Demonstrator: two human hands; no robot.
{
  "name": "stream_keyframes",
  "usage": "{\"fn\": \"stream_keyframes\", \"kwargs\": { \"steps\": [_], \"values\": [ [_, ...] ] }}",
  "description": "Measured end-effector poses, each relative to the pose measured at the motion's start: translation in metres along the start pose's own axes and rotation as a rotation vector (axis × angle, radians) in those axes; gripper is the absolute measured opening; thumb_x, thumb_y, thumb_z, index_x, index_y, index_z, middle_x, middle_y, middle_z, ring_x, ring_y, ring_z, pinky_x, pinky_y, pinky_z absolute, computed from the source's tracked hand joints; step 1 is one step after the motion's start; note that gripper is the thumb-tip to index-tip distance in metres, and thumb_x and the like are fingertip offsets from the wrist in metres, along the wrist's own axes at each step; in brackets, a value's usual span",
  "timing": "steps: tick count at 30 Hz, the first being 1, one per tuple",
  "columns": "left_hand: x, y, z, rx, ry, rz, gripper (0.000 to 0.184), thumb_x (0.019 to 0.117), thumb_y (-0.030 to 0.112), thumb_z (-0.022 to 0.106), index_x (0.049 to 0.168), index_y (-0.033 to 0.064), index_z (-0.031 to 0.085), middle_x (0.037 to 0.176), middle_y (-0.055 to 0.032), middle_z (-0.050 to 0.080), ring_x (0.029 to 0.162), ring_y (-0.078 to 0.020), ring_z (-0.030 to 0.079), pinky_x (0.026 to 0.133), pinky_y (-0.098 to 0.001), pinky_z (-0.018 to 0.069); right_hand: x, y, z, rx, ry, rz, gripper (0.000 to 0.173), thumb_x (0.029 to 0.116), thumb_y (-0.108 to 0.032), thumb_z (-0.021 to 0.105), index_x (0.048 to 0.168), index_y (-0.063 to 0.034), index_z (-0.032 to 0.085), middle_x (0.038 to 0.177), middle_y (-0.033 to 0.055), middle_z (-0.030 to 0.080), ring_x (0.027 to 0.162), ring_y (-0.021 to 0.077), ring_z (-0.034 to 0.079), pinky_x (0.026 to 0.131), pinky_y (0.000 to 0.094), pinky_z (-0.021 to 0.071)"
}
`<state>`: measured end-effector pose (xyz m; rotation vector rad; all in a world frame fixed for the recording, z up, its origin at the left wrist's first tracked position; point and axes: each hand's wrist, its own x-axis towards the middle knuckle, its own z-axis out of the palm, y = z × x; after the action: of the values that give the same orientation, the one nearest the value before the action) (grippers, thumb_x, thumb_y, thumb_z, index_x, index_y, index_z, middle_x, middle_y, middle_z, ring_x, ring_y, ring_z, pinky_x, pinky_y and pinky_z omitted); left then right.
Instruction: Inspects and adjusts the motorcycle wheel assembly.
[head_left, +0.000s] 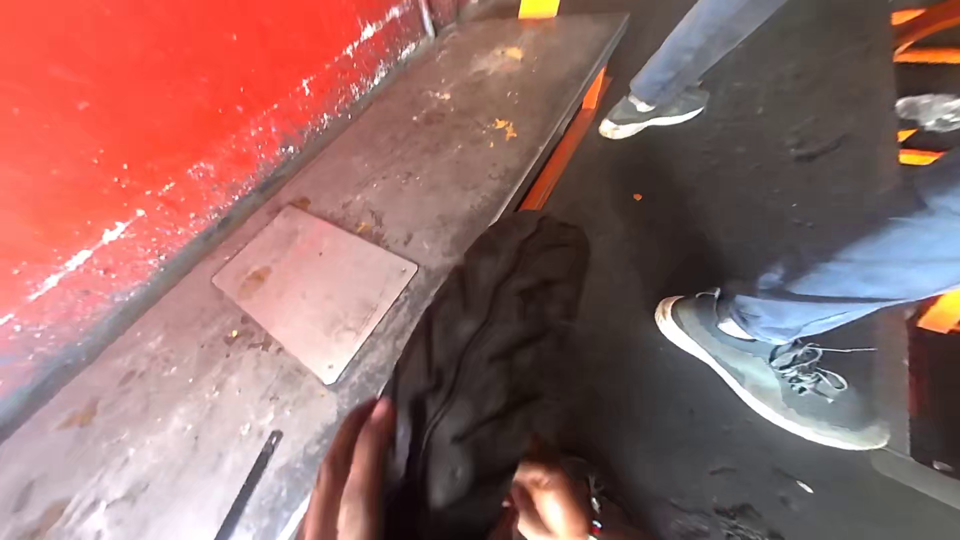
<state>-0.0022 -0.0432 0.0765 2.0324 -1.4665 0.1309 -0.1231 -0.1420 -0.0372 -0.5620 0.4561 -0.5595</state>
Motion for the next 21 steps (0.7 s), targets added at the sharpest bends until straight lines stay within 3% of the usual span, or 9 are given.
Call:
{"fn": "stream_keyframes", "kwargs": {
  "steps": [1,3,5,8,11,12,14,17,21],
  "values": [
    [0.018,0.004,-0.005,0.068,-0.026,0.01,0.098,0.072,0.057,0.085,0.137,-0.0102,0.054,0.127,-0.035,0.062,0.112,-0.0357,0.066,0.094,-0.0452,0.0549,0.004,0.003,-0.021,-0.496,-0.087,-0.018,0.064,0.0768,0.007,0.059,0.139,0.0004,0.046,0.113,0.0033,0.068,0.082,0.0029,0.064,0.072,0.0158,0.0518],
    [0.037,0.001,-0.007,0.138,-0.056,0.036,0.098,0.0734,0.066,0.079,0.138,-0.005,0.058,0.128,-0.0301,0.065,0.107,-0.034,0.07,0.084,-0.0461,0.0585,0.039,-0.002,-0.07,-1.376,-0.279,0.038,0.075,0.0871,-0.003,0.068,0.155,0.0017,0.038,0.14,0.0235,0.059,0.125,0.0297,0.061,0.108,0.0456,0.0462],
    [0.047,-0.006,-0.003,0.152,-0.045,0.065,0.098,0.0751,0.068,0.076,0.139,-0.004,0.058,0.129,-0.0286,0.065,0.105,-0.0325,0.071,0.079,-0.0452,0.0596,0.073,-0.015,-0.094,-1.859,-0.314,0.006,0.078,0.0881,-0.01,0.069,0.159,-0.0066,0.035,0.132,0.0311,0.062,0.122,0.0477,0.061,0.101,0.0633,0.046],
    [0.05,-0.009,-0.005,0.165,-0.065,0.089,0.098,0.0771,0.067,0.075,0.14,-0.0061,0.056,0.13,-0.0298,0.065,0.103,-0.0319,0.072,0.078,-0.043,0.0595,0.045,0.002,-0.056,-1.417,-0.17,0.135,0.089,0.0866,-0.007,0.07,0.16,0.0028,0.022,0.15,0.0283,0.049,0.135,0.0316,0.054,0.114,0.0434,0.0421],
    [0.049,-0.009,-0.007,0.171,-0.087,0.084,0.099,0.0789,0.065,0.075,0.14,-0.0098,0.054,0.13,-0.0327,0.063,0.106,-0.0333,0.071,0.083,-0.0425,0.0585,0.026,0.011,-0.028,-0.558,-0.159,0.161,0.077,0.0815,-0.001,0.064,0.148,-0.0029,0.026,0.139,0.0138,0.056,0.088,0.0107,0.068,0.071,0.0247,0.0571],
    [0.048,-0.009,-0.007,0.171,-0.097,0.084,0.1,0.0793,0.066,0.075,0.14,-0.0097,0.053,0.131,-0.033,0.063,0.108,-0.0334,0.07,0.085,-0.0427,0.058,0.031,0.005,-0.038,-0.636,-0.227,0.202,0.075,0.0862,-0.002,0.062,0.151,-0.0021,0.025,0.143,0.014,0.053,0.091,0.0101,0.067,0.075,0.0241,0.0562],
    [0.047,-0.011,-0.005,0.162,-0.104,0.09,0.101,0.0798,0.067,0.074,0.141,-0.0098,0.051,0.132,-0.0341,0.061,0.112,-0.0347,0.069,0.088,-0.0445,0.0573,0.052,-0.008,-0.07,-1.259,-0.337,0.186,0.081,0.0926,-0.004,0.066,0.159,0.0063,0.021,0.154,0.0275,0.045,0.128,0.0233,0.059,0.109,0.037,0.0448],
    [0.048,-0.012,-0.004,0.154,-0.1,0.099,0.101,0.0793,0.067,0.075,0.14,-0.0104,0.052,0.132,-0.0352,0.061,0.112,-0.0367,0.069,0.088,-0.0458,0.058,0.055,-0.006,-0.069,-1.508,-0.267,0.183,0.091,0.0874,-0.01,0.07,0.16,0.0065,0.019,0.143,0.0312,0.054,0.126,0.0372,0.061,0.107,0.0521,0.0467],
    [0.05,-0.01,-0.008,0.162,-0.128,0.08,0.101,0.0787,0.065,0.077,0.141,-0.0103,0.052,0.132,-0.0365,0.061,0.112,-0.0389,0.069,0.087,-0.046,0.0582,0.041,-0.016,-0.045,-0.923,-0.297,0.258,0.074,0.0886,-0.008,0.065,0.153,-0.0012,0.029,0.139,0.0191,0.056,0.092,0.0155,0.067,0.078,0.0291,0.0568]
  ]
}}
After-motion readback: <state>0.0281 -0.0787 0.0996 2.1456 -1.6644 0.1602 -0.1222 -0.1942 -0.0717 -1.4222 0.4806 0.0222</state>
